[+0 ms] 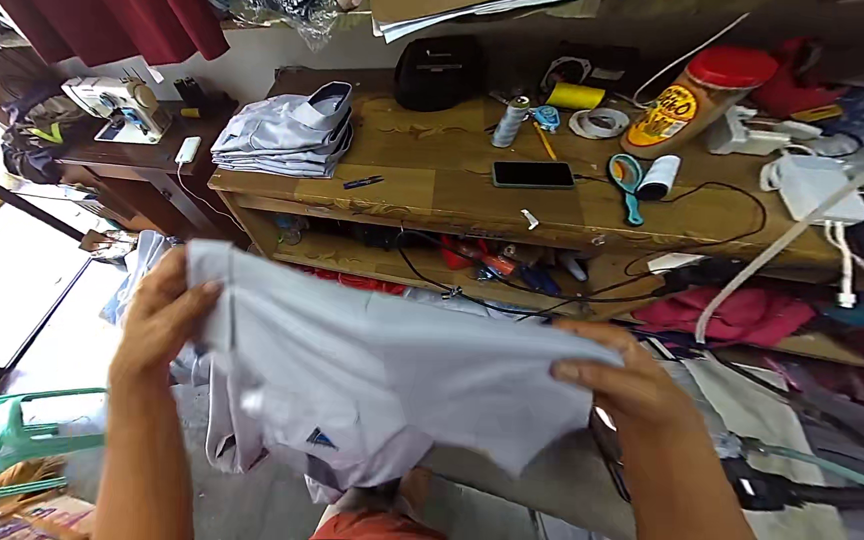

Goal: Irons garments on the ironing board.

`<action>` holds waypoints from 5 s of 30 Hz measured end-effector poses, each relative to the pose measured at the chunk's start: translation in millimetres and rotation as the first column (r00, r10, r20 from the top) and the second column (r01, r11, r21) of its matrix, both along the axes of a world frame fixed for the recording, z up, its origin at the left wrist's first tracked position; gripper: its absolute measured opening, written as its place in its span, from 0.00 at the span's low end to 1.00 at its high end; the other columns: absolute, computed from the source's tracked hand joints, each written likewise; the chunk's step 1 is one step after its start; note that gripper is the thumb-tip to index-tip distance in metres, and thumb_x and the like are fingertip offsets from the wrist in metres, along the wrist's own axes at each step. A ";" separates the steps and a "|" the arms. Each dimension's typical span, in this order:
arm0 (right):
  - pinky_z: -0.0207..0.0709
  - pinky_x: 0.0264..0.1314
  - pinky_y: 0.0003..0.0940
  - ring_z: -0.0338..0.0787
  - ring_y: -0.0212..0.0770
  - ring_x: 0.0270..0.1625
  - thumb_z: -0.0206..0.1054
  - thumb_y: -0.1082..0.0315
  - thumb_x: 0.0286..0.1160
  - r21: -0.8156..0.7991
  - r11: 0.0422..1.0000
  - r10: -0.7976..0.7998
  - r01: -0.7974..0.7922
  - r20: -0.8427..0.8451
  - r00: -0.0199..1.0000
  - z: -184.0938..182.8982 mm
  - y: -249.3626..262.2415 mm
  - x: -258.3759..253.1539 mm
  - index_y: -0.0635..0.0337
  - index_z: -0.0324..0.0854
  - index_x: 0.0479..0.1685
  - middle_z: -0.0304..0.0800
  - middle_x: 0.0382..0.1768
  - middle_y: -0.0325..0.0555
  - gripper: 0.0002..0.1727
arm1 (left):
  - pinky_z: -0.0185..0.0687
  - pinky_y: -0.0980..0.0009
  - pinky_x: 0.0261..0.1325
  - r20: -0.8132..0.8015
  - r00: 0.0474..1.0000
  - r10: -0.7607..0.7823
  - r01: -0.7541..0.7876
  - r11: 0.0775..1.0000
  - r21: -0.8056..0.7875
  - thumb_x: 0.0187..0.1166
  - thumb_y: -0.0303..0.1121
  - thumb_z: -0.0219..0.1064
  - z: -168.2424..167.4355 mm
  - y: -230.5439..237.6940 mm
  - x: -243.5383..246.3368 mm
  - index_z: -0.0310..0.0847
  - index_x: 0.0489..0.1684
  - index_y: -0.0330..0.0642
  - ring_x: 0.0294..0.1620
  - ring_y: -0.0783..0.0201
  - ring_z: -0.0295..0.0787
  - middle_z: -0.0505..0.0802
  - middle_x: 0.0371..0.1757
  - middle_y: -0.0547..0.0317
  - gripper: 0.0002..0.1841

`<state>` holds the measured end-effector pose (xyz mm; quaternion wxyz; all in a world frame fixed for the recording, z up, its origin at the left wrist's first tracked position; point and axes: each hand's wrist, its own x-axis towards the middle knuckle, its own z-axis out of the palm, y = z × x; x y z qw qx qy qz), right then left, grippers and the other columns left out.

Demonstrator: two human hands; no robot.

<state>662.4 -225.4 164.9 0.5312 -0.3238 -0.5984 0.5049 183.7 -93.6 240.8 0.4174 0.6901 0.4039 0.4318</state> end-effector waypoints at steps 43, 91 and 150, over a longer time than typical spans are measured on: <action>0.88 0.28 0.34 0.91 0.37 0.23 0.66 0.60 0.85 -0.673 0.488 -0.346 0.555 0.435 0.831 -181.4 -3.8 -44.6 0.65 0.83 0.46 0.92 0.27 0.46 0.14 | 0.91 0.51 0.56 -0.579 0.789 -0.205 0.331 0.936 0.119 0.81 0.30 0.65 -272.2 -96.5 225.5 0.92 0.57 0.40 0.54 0.47 0.96 0.96 0.51 0.46 0.13; 0.81 0.45 0.61 0.92 0.58 0.40 0.69 0.50 0.79 -0.394 0.433 -0.094 0.811 0.875 0.475 -173.9 -55.6 -64.2 0.63 0.88 0.46 0.92 0.33 0.56 0.21 | 0.36 0.33 0.91 -0.806 0.351 -0.477 0.675 0.726 -0.136 0.85 0.55 0.56 -262.3 6.2 305.1 0.71 0.86 0.64 0.97 0.44 0.44 0.64 0.94 0.65 0.29; 0.87 0.51 0.45 0.92 0.50 0.46 0.66 0.68 0.75 0.077 0.675 -0.503 0.734 0.775 0.382 -164.1 -29.1 -53.1 0.63 0.89 0.50 0.90 0.47 0.56 0.12 | 0.72 0.46 0.79 -0.635 0.652 -0.414 0.572 0.818 0.054 0.80 0.40 0.65 -253.8 -16.0 308.4 0.88 0.67 0.45 0.80 0.45 0.78 0.88 0.73 0.49 0.20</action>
